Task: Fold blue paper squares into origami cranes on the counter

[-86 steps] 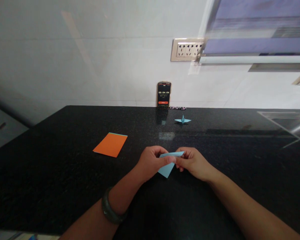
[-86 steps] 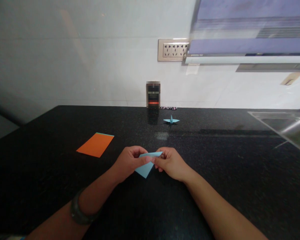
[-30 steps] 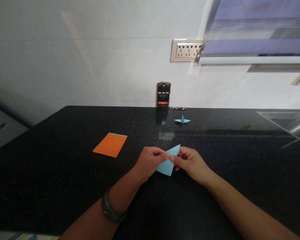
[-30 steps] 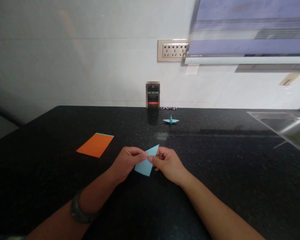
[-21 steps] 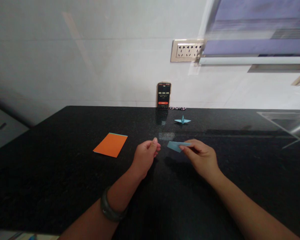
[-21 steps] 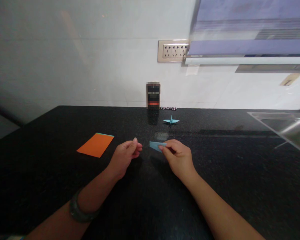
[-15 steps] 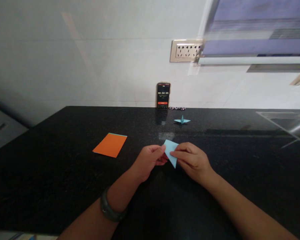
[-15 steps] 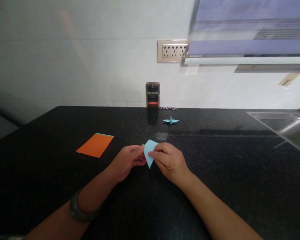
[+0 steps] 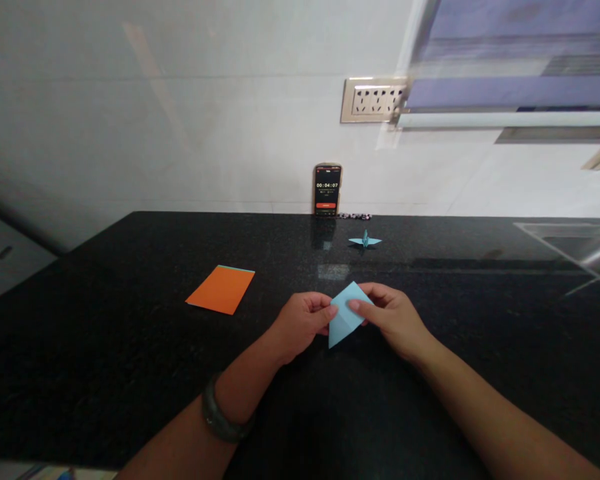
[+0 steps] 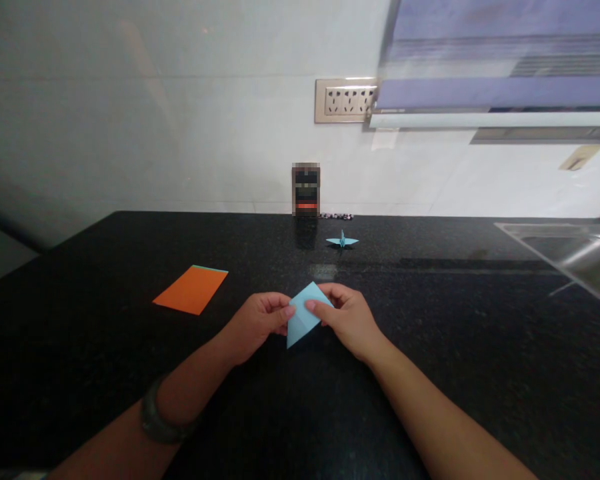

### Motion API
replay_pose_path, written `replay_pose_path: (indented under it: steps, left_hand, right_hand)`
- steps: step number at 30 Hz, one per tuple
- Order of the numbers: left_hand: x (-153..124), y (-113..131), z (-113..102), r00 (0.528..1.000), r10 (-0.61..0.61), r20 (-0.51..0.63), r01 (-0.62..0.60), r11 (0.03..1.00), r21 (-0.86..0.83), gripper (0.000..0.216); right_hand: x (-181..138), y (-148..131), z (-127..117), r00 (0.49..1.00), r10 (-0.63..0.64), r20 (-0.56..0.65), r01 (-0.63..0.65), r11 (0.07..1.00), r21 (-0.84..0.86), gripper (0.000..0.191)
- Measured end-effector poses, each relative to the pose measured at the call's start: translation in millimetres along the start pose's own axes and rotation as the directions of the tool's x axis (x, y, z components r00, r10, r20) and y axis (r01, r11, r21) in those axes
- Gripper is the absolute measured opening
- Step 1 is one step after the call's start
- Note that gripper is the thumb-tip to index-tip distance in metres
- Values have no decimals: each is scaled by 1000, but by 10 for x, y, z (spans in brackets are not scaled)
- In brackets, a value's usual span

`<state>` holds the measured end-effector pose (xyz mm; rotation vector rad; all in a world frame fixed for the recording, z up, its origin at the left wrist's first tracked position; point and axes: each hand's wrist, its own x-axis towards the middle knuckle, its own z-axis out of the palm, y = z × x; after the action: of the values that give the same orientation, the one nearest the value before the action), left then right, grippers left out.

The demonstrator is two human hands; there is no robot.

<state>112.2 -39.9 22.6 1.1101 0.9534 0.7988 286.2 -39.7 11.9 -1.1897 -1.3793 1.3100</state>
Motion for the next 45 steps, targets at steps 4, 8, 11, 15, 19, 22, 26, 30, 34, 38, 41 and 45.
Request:
replay_pose_path:
  steps: [4, 8, 11, 15, 19, 22, 26, 30, 34, 38, 41, 45]
  left_hand:
    - [-3, 23, -7, 999, -15, 30, 15, 1000, 20, 21]
    - [8, 19, -28, 999, -37, 34, 38, 999, -9, 24]
    - [19, -4, -50, 998, -38, 40, 39, 999, -35, 27]
    - [19, -16, -62, 998, -48, 31, 50, 997, -58, 26]
    - [18, -17, -55, 998, -56, 10, 57, 994, -94, 21]
    - [35, -42, -63, 997, -71, 12, 72, 990, -123, 19]
    - [63, -84, -87, 999, -53, 11, 54, 991, -123, 19]
    - [64, -81, -78, 998, -65, 9, 66, 984, -165, 16]
    - [49, -51, -48, 997, -82, 12, 83, 972, -218, 15]
    - [42, -17, -40, 997, -74, 0, 71, 963, -260, 15]
    - [45, 1, -42, 997, -82, -1, 78, 952, -296, 13]
    - [52, -23, -47, 998, -68, 3, 66, 964, -259, 19]
  right_hand:
    - [-27, -13, 16, 999, -41, -5, 40, 995, -88, 24]
    - [-29, -5, -2, 974, -224, -18, 212, 943, -257, 21]
    - [-24, 6, -23, 902, -425, 73, 422, 835, -353, 21]
    - [-32, 9, -62, 785, -568, 246, 614, 665, -425, 34]
    - [-49, 8, -100, 730, -579, 362, 678, 552, -484, 38]
    - [-51, 16, -110, 718, -575, 391, 688, 506, -519, 34]
    - [-45, 24, -98, 713, -549, 435, 689, 436, -579, 28]
    - [-42, 26, -93, 719, -523, 457, 683, 415, -601, 27]
    - [-42, 8, -92, 718, -514, 470, 686, 406, -604, 27]
    - [-46, -27, -82, 716, -470, 517, 694, 390, -606, 29]
    - [-43, -38, -79, 706, -463, 537, 704, 375, -603, 31]
    - [-42, -38, -76, 702, -469, 536, 708, 378, -596, 30]
